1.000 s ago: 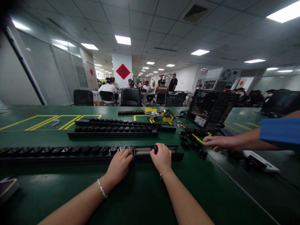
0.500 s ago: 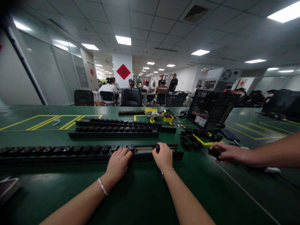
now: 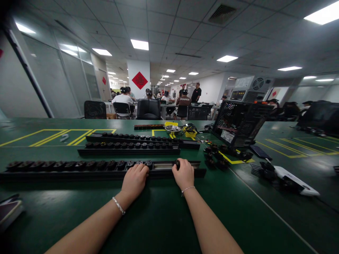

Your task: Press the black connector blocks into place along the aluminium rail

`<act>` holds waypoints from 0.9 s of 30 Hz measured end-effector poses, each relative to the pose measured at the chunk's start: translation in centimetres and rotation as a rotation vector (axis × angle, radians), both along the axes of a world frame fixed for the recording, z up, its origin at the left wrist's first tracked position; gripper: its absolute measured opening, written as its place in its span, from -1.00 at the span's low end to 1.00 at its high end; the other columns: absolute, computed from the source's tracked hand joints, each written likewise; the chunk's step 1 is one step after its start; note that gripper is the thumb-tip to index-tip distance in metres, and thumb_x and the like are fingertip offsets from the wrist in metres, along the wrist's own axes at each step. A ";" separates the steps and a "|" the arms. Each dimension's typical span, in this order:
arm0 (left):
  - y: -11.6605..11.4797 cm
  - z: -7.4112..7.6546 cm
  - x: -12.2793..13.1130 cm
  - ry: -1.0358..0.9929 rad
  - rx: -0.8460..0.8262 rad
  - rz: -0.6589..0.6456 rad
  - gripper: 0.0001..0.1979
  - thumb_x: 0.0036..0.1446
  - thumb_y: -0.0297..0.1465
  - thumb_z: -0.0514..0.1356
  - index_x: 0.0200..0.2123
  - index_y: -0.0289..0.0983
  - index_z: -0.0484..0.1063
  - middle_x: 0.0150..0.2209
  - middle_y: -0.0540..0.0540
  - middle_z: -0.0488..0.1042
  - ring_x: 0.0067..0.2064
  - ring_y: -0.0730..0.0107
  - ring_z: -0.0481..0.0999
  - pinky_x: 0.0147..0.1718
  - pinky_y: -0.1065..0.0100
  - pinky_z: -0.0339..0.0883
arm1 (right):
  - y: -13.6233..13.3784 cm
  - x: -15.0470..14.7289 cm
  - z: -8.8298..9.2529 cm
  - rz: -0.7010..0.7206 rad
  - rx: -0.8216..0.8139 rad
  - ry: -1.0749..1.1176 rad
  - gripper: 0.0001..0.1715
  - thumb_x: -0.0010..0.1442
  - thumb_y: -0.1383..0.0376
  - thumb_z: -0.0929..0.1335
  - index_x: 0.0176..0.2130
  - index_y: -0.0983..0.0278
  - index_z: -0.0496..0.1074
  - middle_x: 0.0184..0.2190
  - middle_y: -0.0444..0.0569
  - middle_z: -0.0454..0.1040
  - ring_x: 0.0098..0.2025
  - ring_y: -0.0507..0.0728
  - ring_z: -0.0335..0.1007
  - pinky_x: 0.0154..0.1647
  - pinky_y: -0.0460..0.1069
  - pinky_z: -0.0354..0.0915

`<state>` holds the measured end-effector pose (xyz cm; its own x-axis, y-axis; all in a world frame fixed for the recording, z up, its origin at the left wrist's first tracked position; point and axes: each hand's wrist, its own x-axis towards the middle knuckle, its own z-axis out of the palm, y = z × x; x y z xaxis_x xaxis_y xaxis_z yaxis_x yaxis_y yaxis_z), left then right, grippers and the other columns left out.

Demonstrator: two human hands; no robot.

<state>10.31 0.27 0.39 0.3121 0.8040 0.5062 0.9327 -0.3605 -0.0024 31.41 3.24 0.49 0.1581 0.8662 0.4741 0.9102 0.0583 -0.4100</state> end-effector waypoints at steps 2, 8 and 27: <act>0.1 0.0 0.0 -0.008 0.007 -0.007 -0.86 0.11 -0.52 0.03 -0.29 -0.21 0.33 -0.27 -0.05 0.37 -0.22 0.30 0.30 -0.27 0.29 0.15 | 0.0 0.0 0.1 -0.003 -0.013 0.006 -0.62 0.11 0.22 0.20 -0.11 0.29 0.38 -0.15 0.03 0.42 -0.09 0.15 0.29 -0.08 0.03 0.13; 0.0 0.0 0.0 0.000 0.015 0.002 -0.84 0.11 -0.54 0.01 -0.29 -0.22 0.33 -0.27 -0.06 0.37 -0.23 0.30 0.30 -0.28 0.29 0.16 | -0.1 0.4 0.3 -0.039 -0.024 -0.009 -0.60 0.12 0.20 0.19 -0.10 0.29 0.38 -0.13 0.04 0.42 -0.07 0.16 0.28 -0.06 0.04 0.12; 0.4 0.2 -0.2 0.045 0.017 0.011 -0.86 0.11 -0.49 0.05 -0.24 -0.23 0.31 -0.25 -0.07 0.39 -0.20 0.27 0.32 -0.25 0.27 0.16 | 0.8 1.3 -0.4 -0.113 0.007 -0.023 -0.57 0.13 0.17 0.19 -0.06 0.24 0.40 -0.10 0.01 0.45 -0.06 0.17 0.28 0.15 0.18 -0.14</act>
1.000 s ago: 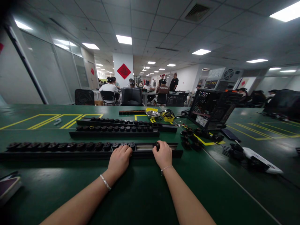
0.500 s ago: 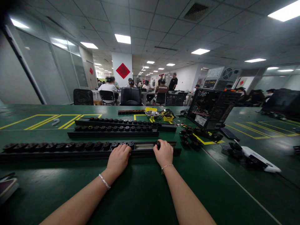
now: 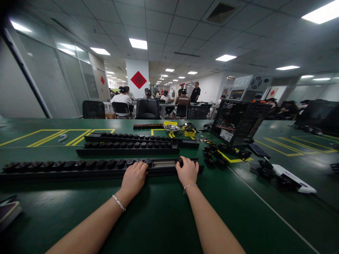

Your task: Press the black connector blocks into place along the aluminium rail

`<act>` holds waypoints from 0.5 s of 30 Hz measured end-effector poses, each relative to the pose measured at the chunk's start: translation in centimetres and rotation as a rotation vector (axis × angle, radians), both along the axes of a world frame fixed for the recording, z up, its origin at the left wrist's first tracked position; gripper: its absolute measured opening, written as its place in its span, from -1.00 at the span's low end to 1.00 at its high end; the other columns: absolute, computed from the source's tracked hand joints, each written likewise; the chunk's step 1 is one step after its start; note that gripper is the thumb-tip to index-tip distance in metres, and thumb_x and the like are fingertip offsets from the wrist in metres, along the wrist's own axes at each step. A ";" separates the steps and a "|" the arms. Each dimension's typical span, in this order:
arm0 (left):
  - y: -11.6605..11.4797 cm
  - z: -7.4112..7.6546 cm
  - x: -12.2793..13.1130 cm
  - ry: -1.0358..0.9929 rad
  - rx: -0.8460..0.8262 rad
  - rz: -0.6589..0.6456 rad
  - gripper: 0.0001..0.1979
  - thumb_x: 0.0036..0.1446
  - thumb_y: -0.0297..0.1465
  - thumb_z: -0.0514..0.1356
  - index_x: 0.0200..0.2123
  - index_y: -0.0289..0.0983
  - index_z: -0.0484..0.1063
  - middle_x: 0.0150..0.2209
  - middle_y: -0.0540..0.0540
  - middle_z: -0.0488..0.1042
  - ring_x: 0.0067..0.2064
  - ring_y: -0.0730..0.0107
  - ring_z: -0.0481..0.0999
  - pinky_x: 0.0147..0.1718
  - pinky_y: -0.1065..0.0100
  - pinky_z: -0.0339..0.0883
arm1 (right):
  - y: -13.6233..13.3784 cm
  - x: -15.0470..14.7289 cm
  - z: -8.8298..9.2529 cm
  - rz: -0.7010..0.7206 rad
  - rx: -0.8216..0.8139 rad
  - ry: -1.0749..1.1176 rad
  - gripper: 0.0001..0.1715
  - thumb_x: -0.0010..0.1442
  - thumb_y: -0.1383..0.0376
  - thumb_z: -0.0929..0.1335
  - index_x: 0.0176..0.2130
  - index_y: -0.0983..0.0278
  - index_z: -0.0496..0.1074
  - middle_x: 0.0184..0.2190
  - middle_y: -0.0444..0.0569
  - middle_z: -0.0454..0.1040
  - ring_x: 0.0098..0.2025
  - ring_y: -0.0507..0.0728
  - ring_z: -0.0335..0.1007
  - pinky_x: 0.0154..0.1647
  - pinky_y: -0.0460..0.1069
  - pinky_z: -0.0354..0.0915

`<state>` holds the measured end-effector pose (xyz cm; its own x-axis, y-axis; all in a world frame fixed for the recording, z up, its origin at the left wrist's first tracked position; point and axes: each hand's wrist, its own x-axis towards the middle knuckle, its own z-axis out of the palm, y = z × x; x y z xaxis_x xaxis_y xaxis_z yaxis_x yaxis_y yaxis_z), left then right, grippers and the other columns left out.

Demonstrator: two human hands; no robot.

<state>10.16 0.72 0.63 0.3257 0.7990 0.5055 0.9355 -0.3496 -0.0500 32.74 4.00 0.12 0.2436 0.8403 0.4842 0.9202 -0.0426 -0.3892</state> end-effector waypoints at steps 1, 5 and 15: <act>0.0 0.0 0.0 0.000 0.002 0.000 -0.85 0.11 -0.51 0.05 -0.23 -0.23 0.31 -0.25 -0.07 0.39 -0.19 0.27 0.32 -0.25 0.27 0.16 | 0.0 0.0 0.0 -0.005 -0.005 0.003 -0.56 0.13 0.16 0.19 -0.06 0.24 0.40 -0.09 0.01 0.44 -0.06 0.18 0.28 0.16 0.21 -0.17; 0.0 0.0 -0.1 -0.005 0.002 0.001 -0.79 0.11 -0.56 0.01 -0.21 -0.23 0.31 -0.23 -0.07 0.39 -0.18 0.28 0.32 -0.24 0.29 0.16 | 0.2 0.3 -0.1 -0.023 -0.015 0.020 -0.56 0.13 0.16 0.19 -0.05 0.23 0.40 -0.08 0.01 0.43 -0.05 0.19 0.26 0.17 0.27 -0.25; 0.0 -0.1 -0.2 -0.029 -0.010 -0.018 -0.73 0.11 -0.57 -0.01 -0.15 -0.22 0.32 -0.19 -0.09 0.40 -0.16 0.29 0.33 -0.20 0.28 0.18 | 0.5 2.2 -0.3 -0.058 0.002 0.039 -0.55 0.12 0.16 0.17 -0.06 0.25 0.40 -0.08 0.02 0.43 -0.09 0.17 0.29 0.16 0.22 -0.15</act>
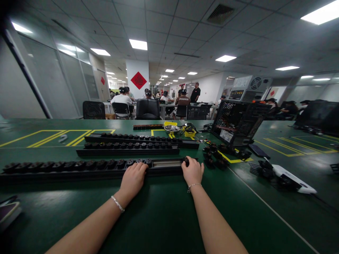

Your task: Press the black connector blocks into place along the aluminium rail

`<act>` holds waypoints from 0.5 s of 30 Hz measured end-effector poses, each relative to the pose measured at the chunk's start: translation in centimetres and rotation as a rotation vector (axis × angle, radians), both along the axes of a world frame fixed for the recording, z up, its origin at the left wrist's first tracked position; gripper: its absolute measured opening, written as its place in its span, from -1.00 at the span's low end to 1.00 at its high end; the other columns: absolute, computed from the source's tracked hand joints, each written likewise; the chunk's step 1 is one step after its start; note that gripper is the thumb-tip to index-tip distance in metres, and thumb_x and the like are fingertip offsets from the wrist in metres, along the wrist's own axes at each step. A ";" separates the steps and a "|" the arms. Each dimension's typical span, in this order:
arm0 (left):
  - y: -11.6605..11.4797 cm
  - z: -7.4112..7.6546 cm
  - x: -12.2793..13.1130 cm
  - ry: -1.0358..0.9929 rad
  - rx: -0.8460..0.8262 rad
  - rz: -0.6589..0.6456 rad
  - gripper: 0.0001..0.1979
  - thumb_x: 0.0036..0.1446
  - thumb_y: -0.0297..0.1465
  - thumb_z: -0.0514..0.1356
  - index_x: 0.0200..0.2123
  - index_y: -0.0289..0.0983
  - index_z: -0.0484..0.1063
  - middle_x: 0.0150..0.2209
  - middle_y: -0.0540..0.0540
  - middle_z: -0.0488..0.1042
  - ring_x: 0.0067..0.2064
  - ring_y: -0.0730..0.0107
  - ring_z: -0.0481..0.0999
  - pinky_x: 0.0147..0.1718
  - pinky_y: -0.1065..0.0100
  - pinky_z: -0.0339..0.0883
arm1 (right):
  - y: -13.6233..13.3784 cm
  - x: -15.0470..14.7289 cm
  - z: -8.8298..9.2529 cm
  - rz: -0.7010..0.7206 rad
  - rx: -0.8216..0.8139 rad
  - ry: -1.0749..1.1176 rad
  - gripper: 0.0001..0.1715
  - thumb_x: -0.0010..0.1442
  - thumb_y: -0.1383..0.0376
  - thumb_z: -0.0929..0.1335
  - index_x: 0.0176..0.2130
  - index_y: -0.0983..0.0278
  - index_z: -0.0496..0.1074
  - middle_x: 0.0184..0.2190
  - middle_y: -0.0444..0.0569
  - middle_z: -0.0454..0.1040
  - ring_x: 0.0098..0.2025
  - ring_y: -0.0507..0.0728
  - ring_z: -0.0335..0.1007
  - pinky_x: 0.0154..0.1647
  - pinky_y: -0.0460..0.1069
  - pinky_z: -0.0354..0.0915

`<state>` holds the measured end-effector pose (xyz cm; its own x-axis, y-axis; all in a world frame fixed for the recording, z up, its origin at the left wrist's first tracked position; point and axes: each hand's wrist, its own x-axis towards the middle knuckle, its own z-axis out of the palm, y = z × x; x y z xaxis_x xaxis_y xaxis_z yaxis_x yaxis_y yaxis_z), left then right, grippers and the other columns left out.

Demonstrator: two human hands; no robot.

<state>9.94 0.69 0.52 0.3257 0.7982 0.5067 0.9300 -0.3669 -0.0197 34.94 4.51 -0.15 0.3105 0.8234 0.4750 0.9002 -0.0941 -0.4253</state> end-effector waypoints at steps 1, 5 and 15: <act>0.0 0.0 0.0 -0.004 0.001 -0.001 -0.73 0.11 -0.57 -0.01 -0.15 -0.22 0.33 -0.19 -0.09 0.40 -0.16 0.30 0.33 -0.20 0.28 0.19 | 0.0 0.1 0.0 -0.001 0.001 0.001 -0.55 0.12 0.16 0.17 -0.06 0.25 0.40 -0.07 0.02 0.43 -0.08 0.17 0.28 0.16 0.23 -0.16; -0.1 0.0 -0.1 -0.017 -0.008 -0.011 -0.70 0.12 -0.57 -0.03 -0.13 -0.22 0.34 -0.17 -0.10 0.41 -0.16 0.31 0.33 -0.19 0.29 0.19 | -0.1 0.2 0.1 -0.023 -0.018 0.005 -0.56 0.12 0.17 0.17 -0.06 0.23 0.40 -0.07 0.02 0.43 -0.06 0.20 0.27 0.15 0.31 -0.23; -0.1 -0.2 -0.2 -0.008 0.011 -0.007 -0.72 0.12 -0.53 0.00 -0.12 -0.21 0.34 -0.18 -0.09 0.42 -0.16 0.30 0.34 -0.19 0.28 0.19 | 0.1 0.9 0.2 -0.022 -0.029 -0.038 -0.55 0.12 0.16 0.18 -0.06 0.25 0.40 -0.11 0.05 0.44 -0.10 0.21 0.29 0.05 0.19 0.01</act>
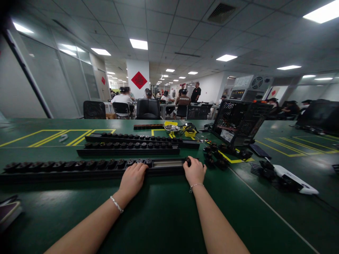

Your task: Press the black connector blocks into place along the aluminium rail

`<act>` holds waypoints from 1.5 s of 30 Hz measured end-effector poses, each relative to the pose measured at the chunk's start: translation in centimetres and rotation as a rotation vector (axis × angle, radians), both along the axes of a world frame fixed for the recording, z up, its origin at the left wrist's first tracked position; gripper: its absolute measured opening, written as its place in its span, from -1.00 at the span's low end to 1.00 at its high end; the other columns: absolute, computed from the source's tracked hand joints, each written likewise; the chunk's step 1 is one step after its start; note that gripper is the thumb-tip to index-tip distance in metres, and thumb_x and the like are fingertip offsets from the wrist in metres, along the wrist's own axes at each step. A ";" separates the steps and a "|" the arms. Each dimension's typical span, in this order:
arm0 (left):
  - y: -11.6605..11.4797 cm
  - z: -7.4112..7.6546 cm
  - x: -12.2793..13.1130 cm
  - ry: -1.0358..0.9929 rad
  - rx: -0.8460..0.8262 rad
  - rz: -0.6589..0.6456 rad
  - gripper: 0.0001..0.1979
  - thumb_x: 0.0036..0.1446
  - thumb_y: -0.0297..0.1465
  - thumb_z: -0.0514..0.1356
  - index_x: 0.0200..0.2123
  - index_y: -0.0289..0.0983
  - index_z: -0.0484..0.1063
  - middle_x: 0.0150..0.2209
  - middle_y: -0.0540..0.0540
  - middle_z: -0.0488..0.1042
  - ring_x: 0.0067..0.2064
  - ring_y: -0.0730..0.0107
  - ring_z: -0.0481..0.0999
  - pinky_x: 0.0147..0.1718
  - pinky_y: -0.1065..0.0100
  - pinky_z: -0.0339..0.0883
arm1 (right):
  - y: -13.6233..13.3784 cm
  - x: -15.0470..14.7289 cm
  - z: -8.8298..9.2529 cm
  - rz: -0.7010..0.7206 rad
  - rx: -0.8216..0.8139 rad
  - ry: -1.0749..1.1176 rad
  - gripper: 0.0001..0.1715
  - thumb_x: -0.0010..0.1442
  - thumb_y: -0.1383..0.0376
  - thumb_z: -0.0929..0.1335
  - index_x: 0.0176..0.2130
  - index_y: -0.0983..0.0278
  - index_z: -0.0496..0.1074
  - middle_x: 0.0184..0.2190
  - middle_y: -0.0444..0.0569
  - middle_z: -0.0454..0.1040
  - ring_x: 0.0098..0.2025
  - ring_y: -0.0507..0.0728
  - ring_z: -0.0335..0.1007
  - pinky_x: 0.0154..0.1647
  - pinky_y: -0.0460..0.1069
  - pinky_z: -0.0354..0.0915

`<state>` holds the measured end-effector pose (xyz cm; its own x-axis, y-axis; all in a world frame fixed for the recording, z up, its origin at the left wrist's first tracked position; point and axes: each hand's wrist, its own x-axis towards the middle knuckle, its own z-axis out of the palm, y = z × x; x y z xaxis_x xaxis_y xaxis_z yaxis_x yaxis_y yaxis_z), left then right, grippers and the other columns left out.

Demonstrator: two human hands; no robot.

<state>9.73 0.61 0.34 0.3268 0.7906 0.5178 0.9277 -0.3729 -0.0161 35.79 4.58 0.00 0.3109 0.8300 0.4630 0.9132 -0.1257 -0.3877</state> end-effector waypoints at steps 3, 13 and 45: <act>0.0 0.0 0.0 -0.010 0.006 -0.002 -0.71 0.13 -0.55 -0.01 -0.11 -0.21 0.34 -0.17 -0.10 0.42 -0.16 0.31 0.34 -0.19 0.28 0.20 | 0.0 0.5 0.0 0.003 0.023 -0.003 -0.53 0.12 0.18 0.17 -0.04 0.29 0.40 -0.13 0.07 0.45 -0.13 0.19 0.30 -0.04 0.10 0.10; 0.0 -0.1 0.0 -0.028 0.025 -0.012 -0.70 0.12 -0.56 -0.02 -0.12 -0.22 0.35 -0.17 -0.10 0.42 -0.16 0.31 0.34 -0.19 0.28 0.21 | 0.1 1.4 -0.4 0.000 0.054 0.045 -0.53 0.10 0.16 0.19 -0.05 0.29 0.39 -0.14 0.06 0.43 -0.11 0.19 0.26 -0.08 0.04 0.14; 0.1 -0.4 -0.4 -0.098 0.050 -0.077 -0.73 0.09 -0.52 0.03 -0.13 -0.23 0.36 -0.18 -0.08 0.43 -0.17 0.29 0.35 -0.17 0.24 0.23 | 0.5 2.1 -0.3 -0.066 0.063 0.217 -0.52 0.05 0.10 0.22 -0.09 0.25 0.42 -0.07 0.04 0.40 -0.11 0.19 0.32 -0.15 0.03 0.23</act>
